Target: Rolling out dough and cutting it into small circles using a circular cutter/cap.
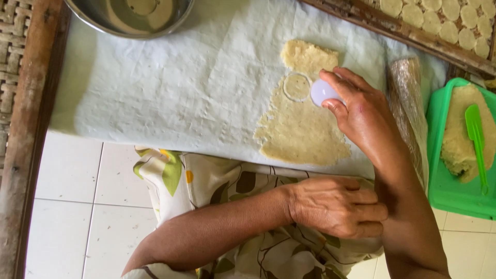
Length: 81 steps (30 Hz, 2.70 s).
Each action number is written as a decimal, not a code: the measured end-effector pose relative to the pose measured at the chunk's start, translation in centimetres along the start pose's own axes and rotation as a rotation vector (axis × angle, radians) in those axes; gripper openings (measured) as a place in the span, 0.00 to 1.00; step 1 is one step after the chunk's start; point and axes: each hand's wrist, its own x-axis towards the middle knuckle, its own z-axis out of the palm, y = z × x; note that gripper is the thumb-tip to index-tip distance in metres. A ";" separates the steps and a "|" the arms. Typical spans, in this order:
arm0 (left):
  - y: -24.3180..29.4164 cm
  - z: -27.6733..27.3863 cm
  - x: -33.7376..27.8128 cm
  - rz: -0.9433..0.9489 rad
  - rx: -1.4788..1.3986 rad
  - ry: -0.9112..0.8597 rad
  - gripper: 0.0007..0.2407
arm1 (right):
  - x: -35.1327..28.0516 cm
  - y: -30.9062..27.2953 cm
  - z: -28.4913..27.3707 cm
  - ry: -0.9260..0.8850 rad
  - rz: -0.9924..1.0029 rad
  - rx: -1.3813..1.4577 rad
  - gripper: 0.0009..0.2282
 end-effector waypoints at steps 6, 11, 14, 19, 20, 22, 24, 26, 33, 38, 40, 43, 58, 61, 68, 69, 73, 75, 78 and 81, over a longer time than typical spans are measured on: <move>-0.1 0.1 0.0 0.007 -0.019 0.004 0.02 | 0.1 0.1 0.0 -0.010 0.018 0.012 0.24; -0.4 0.4 -0.1 0.009 -0.026 -0.026 0.02 | 0.3 0.3 0.2 -0.005 0.000 -0.011 0.24; -0.1 0.9 -0.3 0.019 -0.007 -0.042 0.02 | 0.0 0.9 0.2 -0.026 0.052 0.008 0.25; -0.2 0.7 -0.4 0.039 -0.029 -0.074 0.04 | -0.9 4.6 -2.3 0.039 -0.010 0.227 0.19; 0.0 0.8 -0.3 0.035 -0.033 -0.070 0.04 | -1.4 4.3 -2.8 0.032 -0.008 0.226 0.19; -0.1 0.8 -0.2 0.067 -0.027 -0.049 0.03 | -2.0 3.7 -3.9 0.150 0.108 0.372 0.25; 0.4 0.6 -0.2 0.088 -0.055 -0.037 0.03 | -2.2 3.3 -3.8 0.120 0.084 0.288 0.24; 0.8 0.2 -0.1 0.097 -0.081 -0.025 0.04 | -2.3 2.5 -3.2 0.082 0.058 0.209 0.24; 1.2 -0.3 0.3 0.149 -0.052 0.120 0.03 | -1.8 -2.5 -0.3 -0.117 -0.114 0.074 0.25; 1.3 -0.1 0.3 0.146 -0.030 0.123 0.03 | -1.3 -4.4 -0.2 -0.101 -0.128 0.103 0.24; 1.2 -0.1 0.3 0.138 -0.043 0.136 0.03 | -1.2 -4.8 -0.1 -0.087 -0.157 0.089 0.24; 1.2 0.0 0.3 0.140 -0.030 0.144 0.02 | -1.1 -4.7 0.4 -0.082 -0.163 0.065 0.24; 1.3 0.2 0.3 0.140 -0.037 0.145 0.04 | -1.1 -4.9 0.6 -0.061 -0.172 0.072 0.24; 1.1 -0.6 0.4 0.144 -0.037 0.121 0.03 | -0.8 -4.7 0.8 -0.073 -0.159 0.101 0.24; 1.2 0.1 0.1 0.143 -0.027 0.113 0.04 | -0.9 -4.3 1.0 -0.093 -0.181 0.077 0.25; 1.4 0.1 0.1 0.135 -0.042 0.115 0.03 | -1.1 -4.2 1.1 -0.079 -0.192 0.079 0.25; 1.2 -0.4 0.4 0.132 -0.043 0.142 0.02 | -0.9 -5.1 0.4 -0.075 -0.148 0.119 0.24; 1.0 -0.1 0.2 0.131 -0.047 0.136 0.02 | -0.8 -4.5 0.9 -0.073 -0.156 0.101 0.25; 1.0 0.1 0.1 0.143 -0.035 0.109 0.03 | -0.7 -3.0 0.4 -0.092 -0.117 0.125 0.25; 0.6 -0.2 0.1 0.143 -0.019 0.086 0.03 | -1.7 -0.3 -1.8 -0.014 -0.086 0.123 0.24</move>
